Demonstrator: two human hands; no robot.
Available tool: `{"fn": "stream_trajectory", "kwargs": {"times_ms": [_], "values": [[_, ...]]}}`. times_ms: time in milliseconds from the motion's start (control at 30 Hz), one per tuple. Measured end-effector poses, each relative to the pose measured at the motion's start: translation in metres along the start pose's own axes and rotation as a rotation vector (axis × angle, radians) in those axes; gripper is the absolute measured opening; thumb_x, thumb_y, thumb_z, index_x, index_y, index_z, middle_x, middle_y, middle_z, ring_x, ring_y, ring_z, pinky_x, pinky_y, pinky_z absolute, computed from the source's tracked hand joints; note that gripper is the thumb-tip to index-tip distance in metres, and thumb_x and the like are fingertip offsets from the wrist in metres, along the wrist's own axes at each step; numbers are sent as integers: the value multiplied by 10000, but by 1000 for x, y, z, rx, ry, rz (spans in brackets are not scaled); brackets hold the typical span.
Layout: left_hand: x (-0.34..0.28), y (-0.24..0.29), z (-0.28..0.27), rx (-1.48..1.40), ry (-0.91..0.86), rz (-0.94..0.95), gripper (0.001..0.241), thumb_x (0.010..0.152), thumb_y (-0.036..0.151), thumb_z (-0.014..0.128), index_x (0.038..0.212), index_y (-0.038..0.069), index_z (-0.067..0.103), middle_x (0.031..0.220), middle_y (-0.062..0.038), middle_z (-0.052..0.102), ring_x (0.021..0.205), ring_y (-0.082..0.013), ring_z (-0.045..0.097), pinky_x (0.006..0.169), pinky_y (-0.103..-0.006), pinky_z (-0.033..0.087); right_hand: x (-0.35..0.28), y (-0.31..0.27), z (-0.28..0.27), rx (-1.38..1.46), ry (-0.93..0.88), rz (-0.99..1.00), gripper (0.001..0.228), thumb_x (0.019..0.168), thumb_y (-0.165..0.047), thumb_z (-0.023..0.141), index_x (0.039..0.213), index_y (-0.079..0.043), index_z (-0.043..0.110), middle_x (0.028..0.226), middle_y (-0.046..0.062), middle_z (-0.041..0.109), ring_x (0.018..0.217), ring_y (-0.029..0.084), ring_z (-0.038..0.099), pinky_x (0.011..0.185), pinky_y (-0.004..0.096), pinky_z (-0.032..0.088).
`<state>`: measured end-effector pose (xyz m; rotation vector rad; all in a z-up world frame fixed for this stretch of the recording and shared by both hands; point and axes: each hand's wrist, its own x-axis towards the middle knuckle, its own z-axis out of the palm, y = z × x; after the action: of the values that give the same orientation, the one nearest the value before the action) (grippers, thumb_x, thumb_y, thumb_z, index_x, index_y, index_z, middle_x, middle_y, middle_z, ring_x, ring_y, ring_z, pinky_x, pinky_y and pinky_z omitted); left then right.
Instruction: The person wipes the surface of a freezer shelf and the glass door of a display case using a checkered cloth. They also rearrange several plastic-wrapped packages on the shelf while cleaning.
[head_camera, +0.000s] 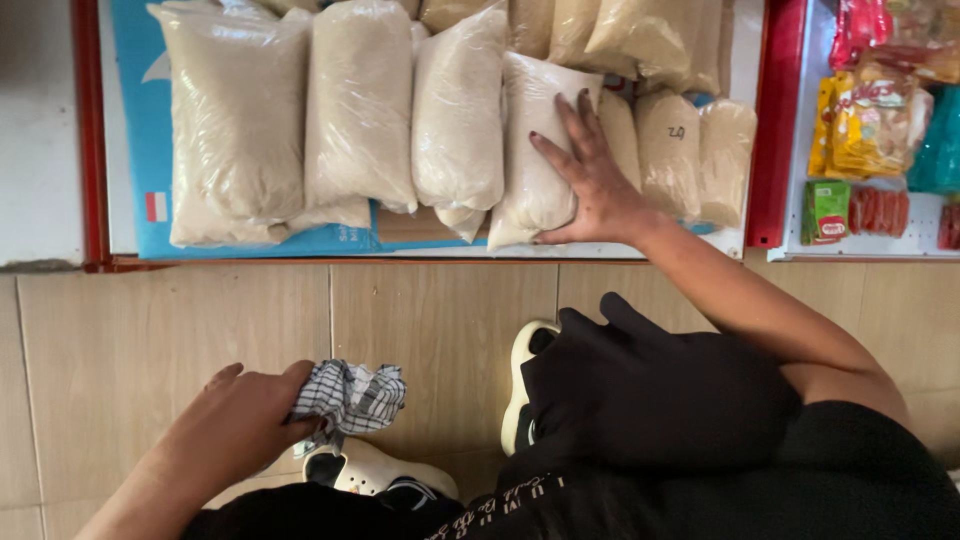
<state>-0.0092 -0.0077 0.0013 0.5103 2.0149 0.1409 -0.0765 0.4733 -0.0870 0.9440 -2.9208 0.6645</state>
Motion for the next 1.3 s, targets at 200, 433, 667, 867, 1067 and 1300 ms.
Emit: {"fn": "stream_trajectory", "kwargs": {"times_ms": [200,433,667,867,1067,1300], "values": [[6,2,-1,1,-30,15,484,847,401,716,1260,184,584,871,-68,768,916,-285,716,1016,-399,470,15,-8,10,-27,50,-42,1225,627,-546,993,1631,-271,347,1742,112,113,1605,437,2,1298,702,96],[5,12,-11,12,-36,-14,453,849,419,717,1221,191,599,844,-60,773,907,-284,722,1009,-403,499,23,-17,9,-61,-85,69,1200,567,-541,966,1574,-265,375,1687,149,181,1560,450,42,1237,709,88],[9,25,-20,-78,321,89,701,840,417,745,1433,167,468,824,-138,737,846,-346,704,1126,-503,407,26,52,-30,-124,180,253,935,962,-434,836,1685,-254,271,1744,133,197,1632,320,101,1348,620,116],[16,23,-21,-85,523,170,747,804,344,713,1468,123,453,766,-164,724,865,-374,690,1102,-529,420,36,99,-46,-522,146,343,1014,919,-237,866,1710,-179,236,1735,270,139,1602,462,74,1240,724,36],[19,20,-16,-93,479,122,752,829,387,750,1471,136,449,784,-157,736,880,-382,690,1110,-522,418,53,101,-50,-474,165,425,992,802,-89,839,1657,-181,344,1583,263,311,1493,511,256,1178,723,256],[18,22,-17,-73,459,125,743,834,409,728,1466,135,450,792,-156,739,882,-388,685,1091,-527,427,63,104,-50,-544,273,415,899,748,-138,881,1559,-175,494,1445,233,425,1358,484,397,1034,633,433]]}}
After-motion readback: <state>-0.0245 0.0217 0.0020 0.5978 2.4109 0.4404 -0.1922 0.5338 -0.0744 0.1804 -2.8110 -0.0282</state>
